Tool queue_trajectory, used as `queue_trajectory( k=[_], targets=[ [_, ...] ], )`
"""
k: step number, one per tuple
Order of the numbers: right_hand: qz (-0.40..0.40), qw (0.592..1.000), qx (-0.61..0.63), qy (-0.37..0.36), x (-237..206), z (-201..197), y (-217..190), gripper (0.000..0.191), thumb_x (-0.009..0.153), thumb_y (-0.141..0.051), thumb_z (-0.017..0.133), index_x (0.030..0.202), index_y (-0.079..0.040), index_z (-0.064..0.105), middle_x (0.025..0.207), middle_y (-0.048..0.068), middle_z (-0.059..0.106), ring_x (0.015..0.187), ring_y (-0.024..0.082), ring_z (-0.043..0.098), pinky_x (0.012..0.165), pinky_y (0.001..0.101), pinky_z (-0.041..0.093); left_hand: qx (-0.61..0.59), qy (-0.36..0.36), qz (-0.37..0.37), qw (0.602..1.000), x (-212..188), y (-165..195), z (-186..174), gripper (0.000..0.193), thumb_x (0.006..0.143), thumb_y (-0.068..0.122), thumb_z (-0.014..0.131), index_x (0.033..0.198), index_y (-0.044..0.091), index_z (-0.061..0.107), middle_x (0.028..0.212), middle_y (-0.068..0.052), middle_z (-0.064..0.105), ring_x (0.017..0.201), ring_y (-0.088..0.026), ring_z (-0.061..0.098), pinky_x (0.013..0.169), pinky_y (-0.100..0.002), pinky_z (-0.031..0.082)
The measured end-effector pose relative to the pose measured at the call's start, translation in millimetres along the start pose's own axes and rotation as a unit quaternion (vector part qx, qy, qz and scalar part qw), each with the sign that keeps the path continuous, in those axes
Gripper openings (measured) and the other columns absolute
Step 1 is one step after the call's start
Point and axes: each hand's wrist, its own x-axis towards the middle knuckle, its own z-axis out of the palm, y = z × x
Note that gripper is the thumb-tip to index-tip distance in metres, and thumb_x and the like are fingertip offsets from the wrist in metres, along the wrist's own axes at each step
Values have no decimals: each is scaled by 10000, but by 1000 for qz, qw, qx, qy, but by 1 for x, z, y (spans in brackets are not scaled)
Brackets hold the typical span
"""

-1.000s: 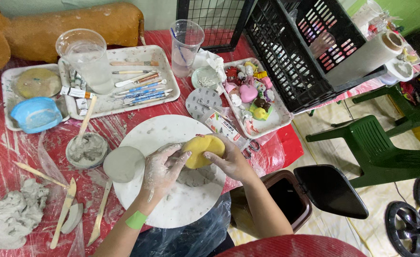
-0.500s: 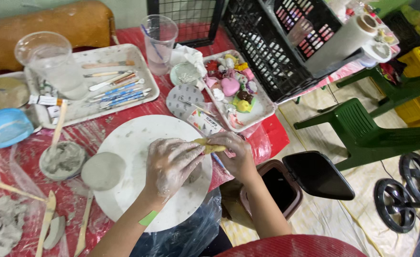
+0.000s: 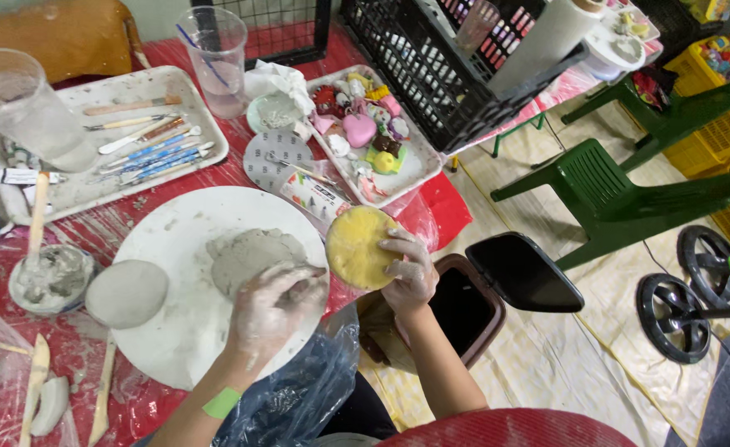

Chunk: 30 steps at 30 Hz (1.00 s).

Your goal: The person works at a table covered in plastic, pressing and flattening a slab of clay on a round white bat. They pour water and brush clay slurry onto the slab, smooth it with their hands, pat it with a sponge, and shape its edges with a wooden modeling tool.

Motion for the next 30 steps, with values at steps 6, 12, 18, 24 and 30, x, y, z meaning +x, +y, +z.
queue_trajectory(
  k=[6, 12, 18, 24, 30],
  targets=[
    [112, 993, 19, 30, -18, -33, 3, 312, 790, 129, 716, 914, -63, 503, 1147, 169, 697, 1199, 337, 671, 1084, 455, 543, 155, 24, 152, 976, -4, -14, 39, 433, 784, 324, 848, 1088, 42, 725, 1181, -104, 659, 1070, -317, 625, 885, -469, 459],
    [171, 978, 86, 83, -28, -62, 1, 349, 849, 129, 731, 1004, -62, 484, 1199, 142, 657, 1242, 298, 627, 1127, 441, 499, 240, -38, 260, 935, -1, -26, 102, 256, 791, 296, 780, 1029, 264, 693, 1528, -79, 503, 1362, -297, 468, 1109, -514, 351],
    [209, 972, 67, 89, -31, -84, 9, 358, 855, 194, 673, 1010, -66, 482, 1205, 143, 641, 1211, 270, 637, 1116, 417, 511, 385, -315, 184, 848, -4, -27, 127, 526, 910, 407, 644, 1375, 163, 615, 1604, -123, 316, 1470, -359, 321, 1142, -638, 197],
    [250, 954, 153, 62, -34, -72, 13, 362, 871, 171, 689, 1053, -62, 481, 1206, 137, 649, 1193, 247, 646, 1067, 381, 525, 323, -105, 337, 878, -9, -37, 103, 602, 872, 275, 635, 1473, 300, 596, 1650, -79, 345, 1483, -341, 356, 1122, -640, 242],
    [460, 792, 381, 129, -24, -57, 6, 290, 1006, -62, 643, 1264, -42, 513, 1197, 98, 667, 1088, 194, 680, 917, 367, 589, 273, -294, 110, 909, 9, -21, 88, 407, 984, 370, 579, 1375, 257, 585, 1482, -9, 526, 1364, -265, 484, 1182, -592, 265]
  ],
)
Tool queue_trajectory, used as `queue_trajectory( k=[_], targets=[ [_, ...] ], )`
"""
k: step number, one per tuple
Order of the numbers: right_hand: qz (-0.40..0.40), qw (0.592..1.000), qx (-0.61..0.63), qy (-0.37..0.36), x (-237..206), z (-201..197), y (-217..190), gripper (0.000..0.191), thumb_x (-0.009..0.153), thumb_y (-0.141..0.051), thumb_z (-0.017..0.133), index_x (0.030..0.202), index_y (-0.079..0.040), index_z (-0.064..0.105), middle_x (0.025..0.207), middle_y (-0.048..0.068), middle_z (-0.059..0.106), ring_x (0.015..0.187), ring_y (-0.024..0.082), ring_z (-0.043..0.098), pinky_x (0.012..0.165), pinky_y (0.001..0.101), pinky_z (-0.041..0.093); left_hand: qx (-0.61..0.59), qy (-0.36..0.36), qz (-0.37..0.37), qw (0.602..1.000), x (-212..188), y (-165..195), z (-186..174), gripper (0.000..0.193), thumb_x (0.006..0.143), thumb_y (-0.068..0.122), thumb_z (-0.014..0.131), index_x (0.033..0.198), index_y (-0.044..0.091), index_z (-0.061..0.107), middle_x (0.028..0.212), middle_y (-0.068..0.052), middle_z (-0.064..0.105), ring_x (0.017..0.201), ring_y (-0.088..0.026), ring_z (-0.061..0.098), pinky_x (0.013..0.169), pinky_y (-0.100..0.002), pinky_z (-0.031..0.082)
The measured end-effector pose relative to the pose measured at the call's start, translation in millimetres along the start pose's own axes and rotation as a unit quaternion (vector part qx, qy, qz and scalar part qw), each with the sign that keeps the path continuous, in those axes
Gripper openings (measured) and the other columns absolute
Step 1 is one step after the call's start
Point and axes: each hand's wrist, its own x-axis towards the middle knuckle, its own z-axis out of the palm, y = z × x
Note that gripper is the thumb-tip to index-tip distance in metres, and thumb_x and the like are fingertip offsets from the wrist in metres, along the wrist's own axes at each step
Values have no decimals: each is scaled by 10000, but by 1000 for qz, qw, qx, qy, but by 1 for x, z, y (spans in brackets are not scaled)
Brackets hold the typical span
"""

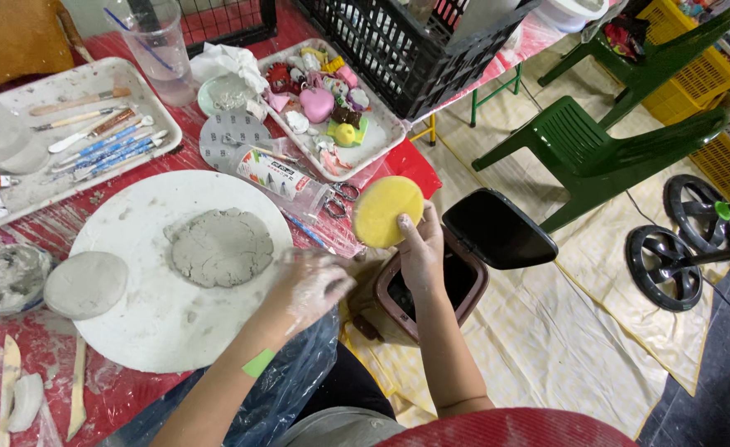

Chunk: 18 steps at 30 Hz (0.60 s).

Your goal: The person works at a table covered in plastic, pressing and flattening a slab of clay on a round white bat. They pour water and brush clay slurry onto the slab, smooth it with their hands, pat it with a sponge, and shape its edges with a wooden modeling tool.

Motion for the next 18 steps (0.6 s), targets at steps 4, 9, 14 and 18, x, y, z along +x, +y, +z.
queue_trajectory(
  k=[4, 9, 14, 18],
  targets=[
    [40, 999, -21, -20, -1, 10, -4, 372, 1018, -103, 620, 1358, -49, 480, 1232, 91, 668, 1087, 177, 691, 895, 351, 593, 12, 263, 62, 963, -18, -4, -30, 556, 845, 205, 662, 1383, 65, 629, 1424, -212, 609, 1221, -350, 549, 1054, -548, 332],
    [91, 993, 31, -67, -5, 29, -3, 452, 1018, -128, 621, 1431, -74, 446, 1181, 99, 680, 989, 181, 718, 777, 323, 607, -240, 253, 3, 937, -34, 11, -61, 386, 867, 325, 745, 1153, 67, 731, 1031, -98, 771, 930, -235, 732, 863, -373, 530],
    [87, 995, -28, -44, -16, 55, -3, 436, 1009, -100, 617, 1403, -58, 434, 1144, 112, 693, 901, 184, 737, 663, 309, 615, -294, 295, -33, 908, -41, 27, -71, 275, 808, 300, 810, 954, 69, 780, 762, -71, 777, 650, -196, 747, 644, -319, 563],
    [52, 996, -56, -44, -26, 65, -10, 412, 1011, -57, 613, 1377, -49, 425, 1149, 130, 697, 917, 199, 740, 710, 311, 619, -198, 354, -52, 913, -41, 24, -68, 186, 858, 259, 785, 885, 75, 796, 718, -80, 744, 595, -224, 695, 614, -362, 540]
  ],
)
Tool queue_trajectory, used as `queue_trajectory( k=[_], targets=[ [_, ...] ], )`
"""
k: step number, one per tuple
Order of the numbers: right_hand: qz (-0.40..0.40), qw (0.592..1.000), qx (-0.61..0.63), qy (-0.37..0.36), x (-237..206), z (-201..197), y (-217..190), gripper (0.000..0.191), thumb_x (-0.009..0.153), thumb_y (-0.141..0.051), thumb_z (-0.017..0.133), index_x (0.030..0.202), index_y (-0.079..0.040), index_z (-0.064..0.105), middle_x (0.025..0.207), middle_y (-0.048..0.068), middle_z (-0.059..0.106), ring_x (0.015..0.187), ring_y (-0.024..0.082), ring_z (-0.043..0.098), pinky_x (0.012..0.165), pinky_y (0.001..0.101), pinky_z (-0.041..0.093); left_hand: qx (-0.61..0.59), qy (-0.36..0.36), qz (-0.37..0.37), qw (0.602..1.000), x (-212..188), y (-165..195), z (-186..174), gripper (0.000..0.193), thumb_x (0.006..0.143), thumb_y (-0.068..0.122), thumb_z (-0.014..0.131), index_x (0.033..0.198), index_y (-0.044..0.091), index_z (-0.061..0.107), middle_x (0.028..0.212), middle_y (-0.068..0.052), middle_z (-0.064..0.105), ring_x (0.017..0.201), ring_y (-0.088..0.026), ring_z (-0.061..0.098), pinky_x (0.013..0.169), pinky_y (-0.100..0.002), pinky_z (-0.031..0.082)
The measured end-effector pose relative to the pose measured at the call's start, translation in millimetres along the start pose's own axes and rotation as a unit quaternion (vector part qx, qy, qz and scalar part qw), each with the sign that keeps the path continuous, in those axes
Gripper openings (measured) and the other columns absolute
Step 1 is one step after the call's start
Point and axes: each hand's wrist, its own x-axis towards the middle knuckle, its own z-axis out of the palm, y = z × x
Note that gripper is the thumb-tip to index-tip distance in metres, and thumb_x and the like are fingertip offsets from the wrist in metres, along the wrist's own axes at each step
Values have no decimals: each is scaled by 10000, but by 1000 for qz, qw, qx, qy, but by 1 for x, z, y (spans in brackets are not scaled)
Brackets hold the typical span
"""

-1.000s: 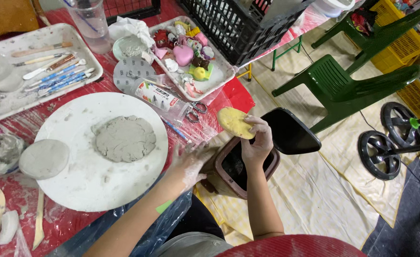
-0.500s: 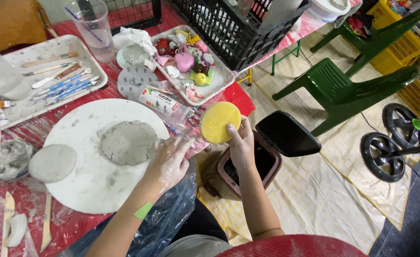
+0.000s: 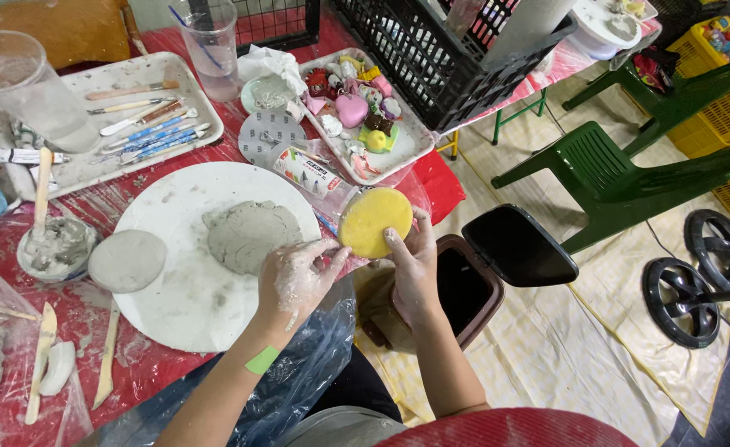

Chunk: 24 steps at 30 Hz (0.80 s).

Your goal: The person works at a table covered in plastic, pressing and flattening a slab of clay on a round white bat. They pour water and brush clay slurry onto the slab, smooth it with their hands, pat it with a sponge, and shape its edges with a wooden modeling tool.

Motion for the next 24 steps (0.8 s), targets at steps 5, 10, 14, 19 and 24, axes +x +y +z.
queue_trajectory(
  k=[5, 10, 14, 19, 24],
  targets=[
    [-19, 999, -37, -25, 2, -10, 2, 377, 999, -31, 615, 1329, -37, 433, 1144, 129, 689, 888, 205, 737, 668, 333, 612, 37, 61, 61, 996, 2, -12, -4, 148, 881, 223, 776, 884, 76, 790, 692, -78, 719, 585, -244, 668, 607, -382, 521],
    [-74, 995, -60, -10, 11, -33, 10, 366, 1021, -3, 633, 1349, 7, 473, 1253, 126, 652, 1117, 187, 672, 910, 327, 594, 13, 78, 80, 994, 3, -20, -11, 125, 900, 231, 770, 878, 108, 774, 754, -49, 721, 631, -209, 672, 631, -358, 525],
    [-117, 989, -79, 49, 9, -59, -3, 368, 1024, -6, 633, 1359, 14, 481, 1280, 108, 646, 1187, 181, 639, 980, 308, 578, 49, -49, 77, 995, 9, -19, 15, 283, 804, 344, 824, 989, 135, 774, 909, -3, 708, 769, -225, 650, 750, -380, 507],
    [-116, 977, -116, 135, 0, -96, -31, 337, 1010, -43, 621, 1318, -25, 485, 1207, 91, 654, 1026, 157, 681, 762, 306, 608, 138, -42, 194, 970, 5, -17, 56, 448, 746, 398, 843, 1115, 167, 737, 1275, -1, 557, 1152, -238, 563, 975, -505, 358],
    [-115, 976, -105, 151, -6, -111, -37, 327, 1024, -53, 625, 1320, -33, 487, 1186, 90, 666, 958, 147, 688, 716, 291, 594, 127, -118, 170, 970, -5, -29, 56, 277, 796, 395, 827, 948, 188, 721, 1205, 43, 601, 1189, -201, 562, 1049, -530, 336]
  ],
)
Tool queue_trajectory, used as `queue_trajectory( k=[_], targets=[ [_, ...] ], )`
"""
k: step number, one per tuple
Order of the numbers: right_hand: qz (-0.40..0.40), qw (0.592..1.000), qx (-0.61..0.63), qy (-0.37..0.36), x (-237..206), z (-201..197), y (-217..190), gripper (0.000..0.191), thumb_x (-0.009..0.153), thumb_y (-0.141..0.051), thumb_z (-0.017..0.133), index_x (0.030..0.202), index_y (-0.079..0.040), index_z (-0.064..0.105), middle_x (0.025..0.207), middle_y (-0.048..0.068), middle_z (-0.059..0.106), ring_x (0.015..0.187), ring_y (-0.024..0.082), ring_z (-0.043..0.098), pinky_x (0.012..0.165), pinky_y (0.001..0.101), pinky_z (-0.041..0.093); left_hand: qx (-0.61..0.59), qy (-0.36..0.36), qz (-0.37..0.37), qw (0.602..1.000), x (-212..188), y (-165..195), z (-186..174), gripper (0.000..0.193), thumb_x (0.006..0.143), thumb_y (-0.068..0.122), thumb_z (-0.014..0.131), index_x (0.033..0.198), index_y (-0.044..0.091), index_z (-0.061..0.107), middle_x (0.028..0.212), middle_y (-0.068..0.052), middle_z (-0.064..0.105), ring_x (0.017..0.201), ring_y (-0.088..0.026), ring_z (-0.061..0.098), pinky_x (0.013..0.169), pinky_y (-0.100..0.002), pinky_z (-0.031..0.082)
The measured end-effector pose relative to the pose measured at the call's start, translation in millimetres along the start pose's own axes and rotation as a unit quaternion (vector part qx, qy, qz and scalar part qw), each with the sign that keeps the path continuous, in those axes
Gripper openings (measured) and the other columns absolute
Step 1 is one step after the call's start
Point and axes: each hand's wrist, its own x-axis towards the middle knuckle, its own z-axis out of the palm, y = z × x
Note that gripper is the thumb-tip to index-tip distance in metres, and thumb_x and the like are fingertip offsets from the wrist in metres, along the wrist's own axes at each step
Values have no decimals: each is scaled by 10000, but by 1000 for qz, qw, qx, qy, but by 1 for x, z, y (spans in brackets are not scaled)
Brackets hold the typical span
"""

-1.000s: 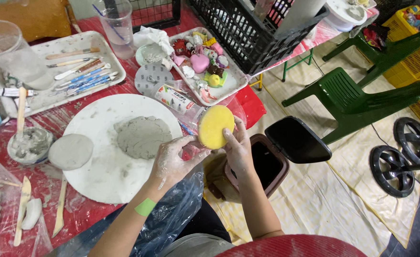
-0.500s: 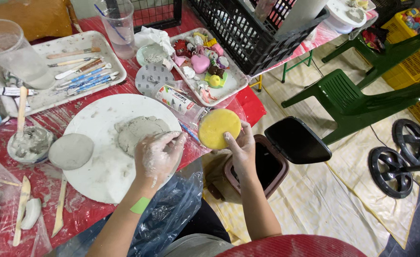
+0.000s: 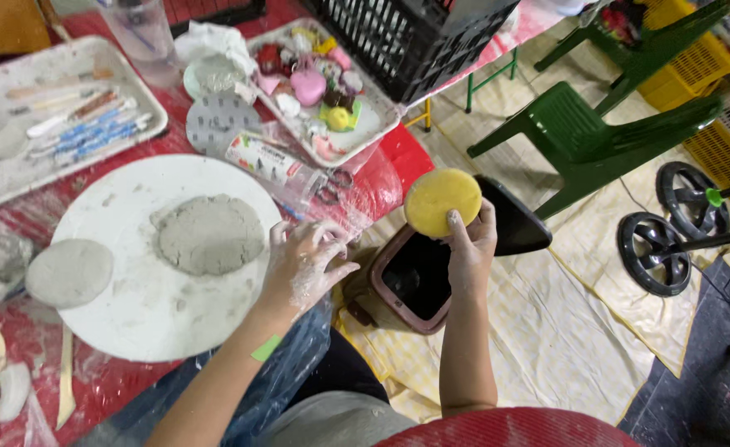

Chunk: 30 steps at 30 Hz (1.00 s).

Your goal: The person works at a table covered in plastic, pressing and flattening a slab of clay on a round white bat. They pour water and brush clay slurry onto the slab, smooth it with their hands, pat it with a sponge, and shape its edges with a wooden modeling tool.

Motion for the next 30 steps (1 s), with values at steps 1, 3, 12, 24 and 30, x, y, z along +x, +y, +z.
queue_trajectory(
  k=[1, 3, 12, 24, 30],
  targets=[
    [2, 1000, -1, -1, -1, 1, 2, 322, 1030, -56, 626, 1321, -29, 490, 1182, 90, 669, 964, 145, 686, 722, 291, 595, -6, -25, 11, 1000, -3, -3, -2, 250, 823, 376, 814, 975, 196, 731, 1202, 56, 606, 1196, -184, 564, 1059, -528, 339],
    [1, 1000, 4, -9, -2, 5, 6, 318, 1036, -57, 626, 1322, -23, 492, 1184, 88, 671, 982, 141, 683, 740, 291, 598, 36, -41, 9, 999, -10, -5, -4, 188, 822, 313, 792, 945, 184, 730, 1280, 24, 591, 1216, -219, 553, 1077, -551, 326],
    [-7, 998, -3, -64, -1, 30, 24, 343, 998, -15, 649, 1307, -15, 499, 1219, 75, 662, 1100, 137, 665, 882, 288, 579, 28, -9, 16, 999, -23, -21, -11, 602, 834, 227, 704, 1426, 155, 624, 1533, -122, 443, 1312, -348, 470, 1083, -665, 263],
    [13, 999, -43, -24, 32, 39, 56, 337, 971, -5, 661, 1287, 2, 547, 1194, 76, 676, 1097, 140, 653, 951, 295, 533, 98, 68, -158, 980, 151, -235, -39, 446, 883, 355, 731, 1265, 127, 704, 1157, -216, 722, 1082, -403, 672, 947, -490, 533],
    [61, 998, -12, -17, 41, 66, 65, 357, 948, 2, 650, 1292, -9, 553, 1186, 80, 686, 1088, 146, 661, 944, 299, 531, 330, 222, 15, 917, 255, -320, 27, 727, 538, 525, 694, 1204, 239, 757, 1041, -236, 759, 885, -437, 708, 732, -470, 572]
  ],
)
